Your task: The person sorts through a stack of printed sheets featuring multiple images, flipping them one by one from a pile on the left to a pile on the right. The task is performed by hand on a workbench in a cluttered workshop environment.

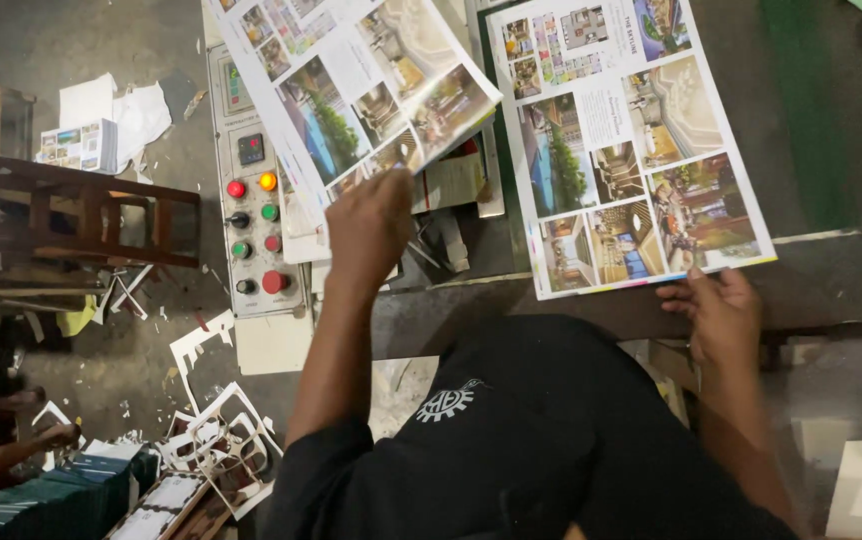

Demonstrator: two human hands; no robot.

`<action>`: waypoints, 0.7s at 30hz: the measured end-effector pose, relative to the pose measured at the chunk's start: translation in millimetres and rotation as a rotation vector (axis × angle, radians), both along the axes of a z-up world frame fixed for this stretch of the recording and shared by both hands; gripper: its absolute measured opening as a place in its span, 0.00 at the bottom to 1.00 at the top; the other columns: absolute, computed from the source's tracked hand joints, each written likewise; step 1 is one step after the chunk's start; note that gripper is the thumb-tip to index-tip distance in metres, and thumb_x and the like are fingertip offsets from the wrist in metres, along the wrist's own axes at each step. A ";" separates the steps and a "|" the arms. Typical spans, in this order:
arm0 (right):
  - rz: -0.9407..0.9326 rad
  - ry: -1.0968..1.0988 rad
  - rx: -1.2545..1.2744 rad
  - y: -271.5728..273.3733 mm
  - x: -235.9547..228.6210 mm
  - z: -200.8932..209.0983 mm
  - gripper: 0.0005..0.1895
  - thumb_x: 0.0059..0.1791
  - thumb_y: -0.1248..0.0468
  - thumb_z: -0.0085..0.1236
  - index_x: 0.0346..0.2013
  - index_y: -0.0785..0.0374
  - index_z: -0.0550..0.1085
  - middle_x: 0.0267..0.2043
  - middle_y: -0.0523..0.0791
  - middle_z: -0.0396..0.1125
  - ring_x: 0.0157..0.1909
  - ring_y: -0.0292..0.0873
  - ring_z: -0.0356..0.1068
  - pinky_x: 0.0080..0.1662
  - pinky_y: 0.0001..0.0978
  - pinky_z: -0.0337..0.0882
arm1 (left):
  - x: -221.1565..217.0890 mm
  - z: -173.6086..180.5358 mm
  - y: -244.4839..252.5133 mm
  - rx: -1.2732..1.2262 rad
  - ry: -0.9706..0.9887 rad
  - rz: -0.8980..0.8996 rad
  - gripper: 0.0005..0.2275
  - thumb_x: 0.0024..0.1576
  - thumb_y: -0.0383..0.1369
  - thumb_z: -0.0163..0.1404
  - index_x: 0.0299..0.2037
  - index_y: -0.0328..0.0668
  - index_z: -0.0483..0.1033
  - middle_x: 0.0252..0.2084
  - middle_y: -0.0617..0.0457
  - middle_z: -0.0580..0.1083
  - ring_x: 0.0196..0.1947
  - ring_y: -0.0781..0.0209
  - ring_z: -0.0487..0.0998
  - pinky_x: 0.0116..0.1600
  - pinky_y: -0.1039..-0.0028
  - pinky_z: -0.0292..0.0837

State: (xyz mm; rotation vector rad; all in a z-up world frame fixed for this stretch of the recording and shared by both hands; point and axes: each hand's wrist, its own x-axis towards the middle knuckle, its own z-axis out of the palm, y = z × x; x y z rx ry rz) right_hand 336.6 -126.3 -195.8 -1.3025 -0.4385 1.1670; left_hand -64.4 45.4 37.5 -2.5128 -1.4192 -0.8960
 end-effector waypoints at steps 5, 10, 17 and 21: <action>0.111 -0.050 -0.032 34.8 -7.0 -4.8 0.08 0.59 0.65 0.53 0.49 0.67 0.69 0.40 0.50 0.72 0.37 0.45 0.76 0.35 0.33 0.75 | 6.1 -3.1 -7.3 -0.089 -0.014 0.023 0.04 0.60 0.28 0.54 0.43 0.42 0.79 0.43 0.47 0.81 0.35 0.47 0.82 0.37 0.61 0.76; 0.167 -0.088 0.002 84.0 -10.6 3.0 0.10 0.59 0.64 0.53 0.51 0.68 0.69 0.40 0.50 0.72 0.37 0.45 0.76 0.35 0.33 0.76 | 4.6 -5.6 -6.4 -0.101 -0.033 0.027 0.04 0.61 0.30 0.55 0.44 0.42 0.79 0.43 0.49 0.81 0.37 0.48 0.83 0.38 0.61 0.76; 0.187 0.000 -0.062 99.3 -6.6 4.6 0.19 0.58 0.62 0.50 0.63 0.64 0.66 0.46 0.52 0.75 0.38 0.42 0.76 0.36 0.33 0.75 | 13.8 -3.2 -21.4 -0.034 -0.107 -0.081 0.06 0.60 0.30 0.56 0.44 0.41 0.80 0.46 0.46 0.80 0.40 0.48 0.83 0.42 0.62 0.78; 0.320 -0.010 -0.039 84.5 -32.1 27.8 0.22 0.56 0.63 0.51 0.65 0.66 0.67 0.48 0.52 0.75 0.38 0.42 0.75 0.36 0.33 0.75 | 42.9 -19.3 -37.3 -0.086 -0.147 -0.216 0.05 0.60 0.31 0.57 0.42 0.39 0.79 0.47 0.46 0.79 0.42 0.48 0.82 0.45 0.62 0.78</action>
